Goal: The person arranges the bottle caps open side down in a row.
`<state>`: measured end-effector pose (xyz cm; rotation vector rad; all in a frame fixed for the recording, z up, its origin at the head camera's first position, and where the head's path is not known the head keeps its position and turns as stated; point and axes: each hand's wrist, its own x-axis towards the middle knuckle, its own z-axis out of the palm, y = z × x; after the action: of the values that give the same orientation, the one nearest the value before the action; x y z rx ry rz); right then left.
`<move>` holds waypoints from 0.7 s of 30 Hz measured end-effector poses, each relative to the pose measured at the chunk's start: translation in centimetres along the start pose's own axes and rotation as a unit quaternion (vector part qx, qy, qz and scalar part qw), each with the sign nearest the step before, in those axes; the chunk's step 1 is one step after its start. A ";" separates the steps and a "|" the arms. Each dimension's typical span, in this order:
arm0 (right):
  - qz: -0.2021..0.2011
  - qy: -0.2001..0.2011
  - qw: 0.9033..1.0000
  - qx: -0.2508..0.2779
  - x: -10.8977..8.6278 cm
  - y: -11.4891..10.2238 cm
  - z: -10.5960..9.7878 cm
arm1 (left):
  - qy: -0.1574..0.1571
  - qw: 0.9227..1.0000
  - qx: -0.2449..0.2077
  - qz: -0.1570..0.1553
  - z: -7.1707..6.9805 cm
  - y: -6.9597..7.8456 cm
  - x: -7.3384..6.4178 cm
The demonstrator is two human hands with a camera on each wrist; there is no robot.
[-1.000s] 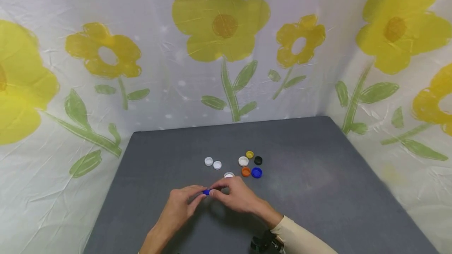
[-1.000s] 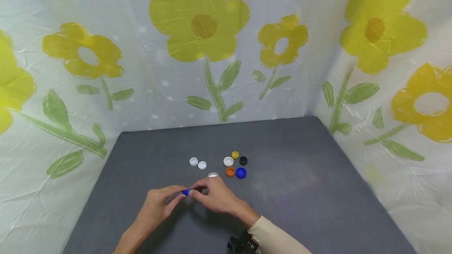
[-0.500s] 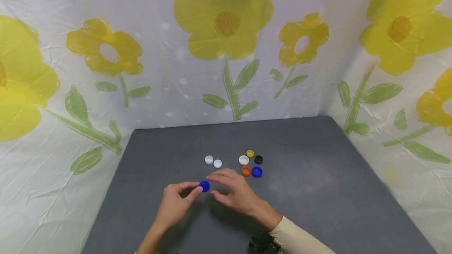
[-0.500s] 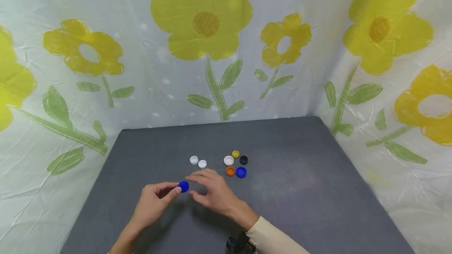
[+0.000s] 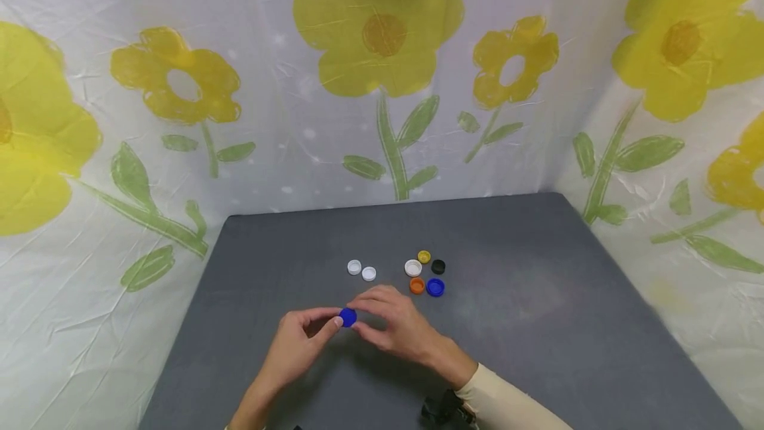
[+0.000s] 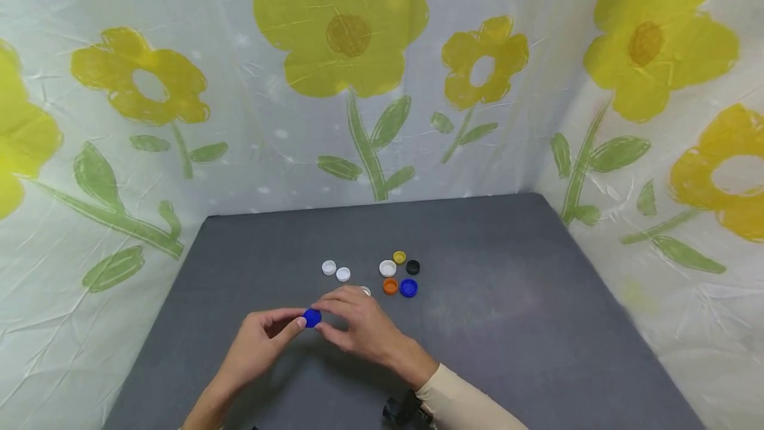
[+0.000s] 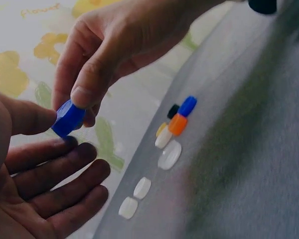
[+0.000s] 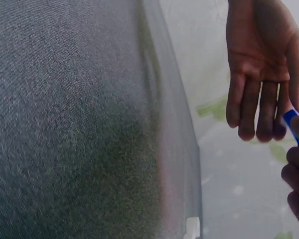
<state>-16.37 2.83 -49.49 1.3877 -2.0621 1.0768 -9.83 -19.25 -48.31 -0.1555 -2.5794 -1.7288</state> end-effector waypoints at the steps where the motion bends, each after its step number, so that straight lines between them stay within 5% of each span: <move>1: 0.007 -0.001 1.000 -0.002 0.0 -0.1 0.1 | 0.000 1.000 0.011 0.017 0.0 -0.1 -0.1; 4: 0.032 -0.006 0.999 0.000 -0.2 -0.3 0.3 | 0.014 0.993 0.067 0.091 -0.2 -0.1 -0.4; 8: 0.050 -0.014 0.999 0.012 -0.4 -0.5 0.9 | 0.041 0.970 0.167 0.172 -0.5 0.0 -0.6; 21: 0.085 -0.094 0.991 -0.031 -1.3 -0.9 2.6 | 0.016 0.928 0.294 0.227 -0.7 -2.1 -0.8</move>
<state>-14.86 1.34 -51.64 1.3483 -2.3648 0.9715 -9.25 -20.76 -50.06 -0.6289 -2.6197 -0.7653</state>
